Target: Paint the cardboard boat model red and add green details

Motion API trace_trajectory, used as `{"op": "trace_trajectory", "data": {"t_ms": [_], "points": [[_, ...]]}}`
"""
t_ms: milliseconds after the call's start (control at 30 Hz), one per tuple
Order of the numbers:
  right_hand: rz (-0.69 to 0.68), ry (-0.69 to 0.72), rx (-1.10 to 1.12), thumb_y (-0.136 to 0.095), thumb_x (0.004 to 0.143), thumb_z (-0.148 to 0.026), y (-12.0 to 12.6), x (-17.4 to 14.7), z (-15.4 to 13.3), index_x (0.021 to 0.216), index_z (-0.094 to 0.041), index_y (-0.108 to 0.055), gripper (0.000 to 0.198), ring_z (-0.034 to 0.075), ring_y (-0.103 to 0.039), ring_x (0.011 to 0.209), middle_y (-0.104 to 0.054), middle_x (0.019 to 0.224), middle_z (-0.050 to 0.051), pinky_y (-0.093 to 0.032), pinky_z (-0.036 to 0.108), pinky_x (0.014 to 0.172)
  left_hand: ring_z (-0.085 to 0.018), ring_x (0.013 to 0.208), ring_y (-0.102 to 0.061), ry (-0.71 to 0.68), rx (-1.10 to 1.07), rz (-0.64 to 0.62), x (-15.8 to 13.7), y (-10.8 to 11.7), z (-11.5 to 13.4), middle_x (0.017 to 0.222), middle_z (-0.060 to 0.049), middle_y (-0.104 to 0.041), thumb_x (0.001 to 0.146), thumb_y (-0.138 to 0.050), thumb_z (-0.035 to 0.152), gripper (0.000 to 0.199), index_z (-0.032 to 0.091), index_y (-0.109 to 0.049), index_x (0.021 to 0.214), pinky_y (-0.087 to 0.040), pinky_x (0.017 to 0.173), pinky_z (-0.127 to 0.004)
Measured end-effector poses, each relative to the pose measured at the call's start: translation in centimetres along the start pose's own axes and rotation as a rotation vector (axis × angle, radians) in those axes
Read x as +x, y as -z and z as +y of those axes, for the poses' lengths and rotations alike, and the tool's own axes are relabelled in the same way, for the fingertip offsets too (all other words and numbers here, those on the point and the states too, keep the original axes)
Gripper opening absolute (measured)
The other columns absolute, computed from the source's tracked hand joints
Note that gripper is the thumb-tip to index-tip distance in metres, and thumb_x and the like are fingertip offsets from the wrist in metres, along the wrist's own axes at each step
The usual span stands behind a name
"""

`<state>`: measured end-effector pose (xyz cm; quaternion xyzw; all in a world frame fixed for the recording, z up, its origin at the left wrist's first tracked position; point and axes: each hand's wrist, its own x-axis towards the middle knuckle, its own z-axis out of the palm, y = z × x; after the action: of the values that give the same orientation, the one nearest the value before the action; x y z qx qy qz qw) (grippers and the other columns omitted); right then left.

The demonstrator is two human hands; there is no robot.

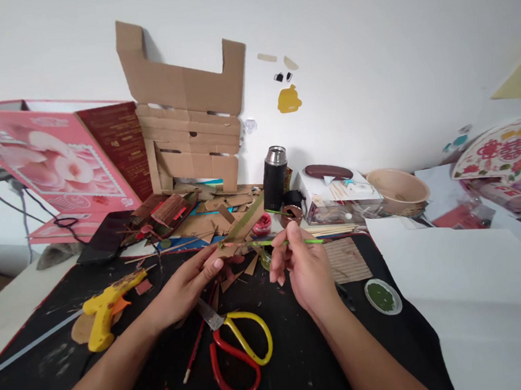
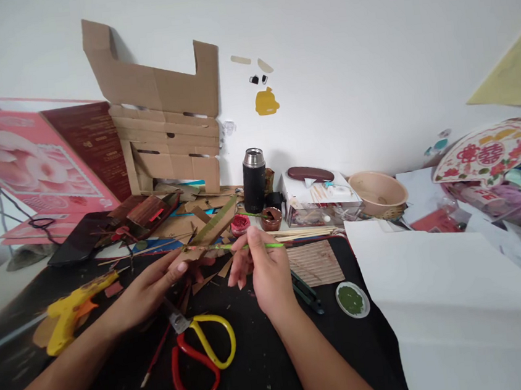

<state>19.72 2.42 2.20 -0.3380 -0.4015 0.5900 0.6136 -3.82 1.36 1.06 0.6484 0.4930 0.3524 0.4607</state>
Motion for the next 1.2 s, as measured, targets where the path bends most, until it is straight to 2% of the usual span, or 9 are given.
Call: {"op": "trace_trajectory", "data": {"t_ms": [67, 233, 467, 567, 700, 800, 933, 1100, 1200], "points": [[-0.016, -0.009, -0.009, -0.075, 0.092, -0.078, 0.0, 0.0, 0.1, 0.08, -0.019, -0.071, 0.06, 0.014, -0.062, 0.035, -0.065, 0.049, -0.002, -0.039, 0.018, 0.031, -0.036, 0.114, -0.076, 0.005, 0.01, 0.008, 0.0, 0.0, 0.0, 0.132, -0.014, -0.082, 0.096, -0.062, 0.079, 0.071, 0.02, -0.081, 0.132, -0.055, 0.111, -0.048], [0.068, 0.043, 0.016, -0.079, 0.09, -0.076, 0.3, 0.4, -0.2, 0.078, -0.019, -0.072, 0.059, 0.012, -0.059, 0.034, -0.065, 0.049, -0.003, -0.038, 0.017, 0.032, -0.04, 0.135, -0.069, 0.021, -0.011, 0.027, -0.1, 0.1, -0.6, 0.138, -0.016, -0.081, 0.096, -0.064, 0.077, 0.077, 0.018, -0.073, 0.145, -0.048, 0.121, -0.05], [-0.011, -0.001, 0.018, -0.077, 0.092, -0.076, 0.1, 0.0, 0.1, 0.079, -0.018, -0.072, 0.059, 0.013, -0.063, 0.035, -0.066, 0.049, -0.002, -0.039, 0.016, 0.032, -0.043, 0.144, -0.063, 0.038, 0.016, 0.028, 0.0, 0.3, -1.1, 0.15, -0.019, -0.074, 0.097, -0.064, 0.076, 0.079, 0.015, -0.072, 0.147, -0.044, 0.124, -0.055], [0.031, 0.02, 0.021, -0.078, 0.091, -0.076, 0.3, 0.3, 0.1, 0.079, -0.018, -0.072, 0.059, 0.013, -0.062, 0.035, -0.066, 0.049, -0.002, -0.039, 0.016, 0.032, -0.043, 0.148, -0.06, 0.058, 0.021, 0.047, 0.0, 0.3, -1.3, 0.154, -0.019, -0.071, 0.095, -0.066, 0.077, 0.085, 0.014, -0.068, 0.152, -0.044, 0.125, -0.056], [0.1, 0.045, 0.058, -0.084, 0.085, -0.076, 0.5, 0.5, -0.3, 0.078, -0.018, -0.072, 0.059, 0.012, -0.06, 0.034, -0.065, 0.049, -0.003, -0.039, 0.016, 0.032, -0.041, 0.141, -0.066, 0.046, -0.006, 0.018, 0.0, 0.2, -1.3, 0.145, -0.018, -0.078, 0.096, -0.063, 0.078, 0.087, 0.016, -0.064, 0.157, -0.05, 0.121, -0.053], [0.069, 0.029, 0.053, -0.081, 0.087, -0.076, 0.3, 0.3, -0.3, 0.078, -0.018, -0.072, 0.06, 0.012, -0.061, 0.034, -0.065, 0.049, -0.002, -0.039, 0.016, 0.032, -0.04, 0.133, -0.071, 0.032, 0.011, 0.031, 0.1, 0.2, -1.1, 0.14, -0.017, -0.08, 0.095, -0.063, 0.078, 0.083, 0.016, -0.069, 0.151, -0.051, 0.119, -0.053], [-0.006, -0.004, 0.012, -0.077, 0.09, -0.077, 0.2, 0.0, 0.1, 0.079, -0.018, -0.072, 0.06, 0.013, -0.062, 0.034, -0.065, 0.049, -0.002, -0.039, 0.016, 0.031, -0.041, 0.135, -0.07, -0.003, 0.034, 0.058, 0.2, 0.2, -0.9, 0.14, -0.016, -0.08, 0.095, -0.062, 0.08, 0.079, 0.017, -0.076, 0.141, -0.048, 0.122, -0.054], [0.085, 0.043, 0.018, -0.08, 0.088, -0.077, 0.5, 0.5, -0.1, 0.078, -0.018, -0.072, 0.06, 0.012, -0.06, 0.033, -0.065, 0.048, -0.002, -0.039, 0.016, 0.032, -0.038, 0.13, -0.073, -0.012, 0.032, 0.031, 0.2, 0.3, -0.9, 0.137, -0.016, -0.081, 0.099, -0.059, 0.076, 0.072, 0.017, -0.077, 0.137, -0.053, 0.118, -0.05], [0.069, 0.039, 0.034, -0.081, 0.087, -0.077, 0.4, 0.4, -0.2, 0.078, -0.018, -0.072, 0.06, 0.012, -0.06, 0.033, -0.065, 0.049, -0.002, -0.039, 0.016, 0.032, -0.039, 0.131, -0.072, -0.015, 0.058, 0.037, 0.2, 0.3, -1.0, 0.137, -0.016, -0.081, 0.1, -0.058, 0.077, 0.074, 0.016, -0.077, 0.138, -0.052, 0.118, -0.05]]}}
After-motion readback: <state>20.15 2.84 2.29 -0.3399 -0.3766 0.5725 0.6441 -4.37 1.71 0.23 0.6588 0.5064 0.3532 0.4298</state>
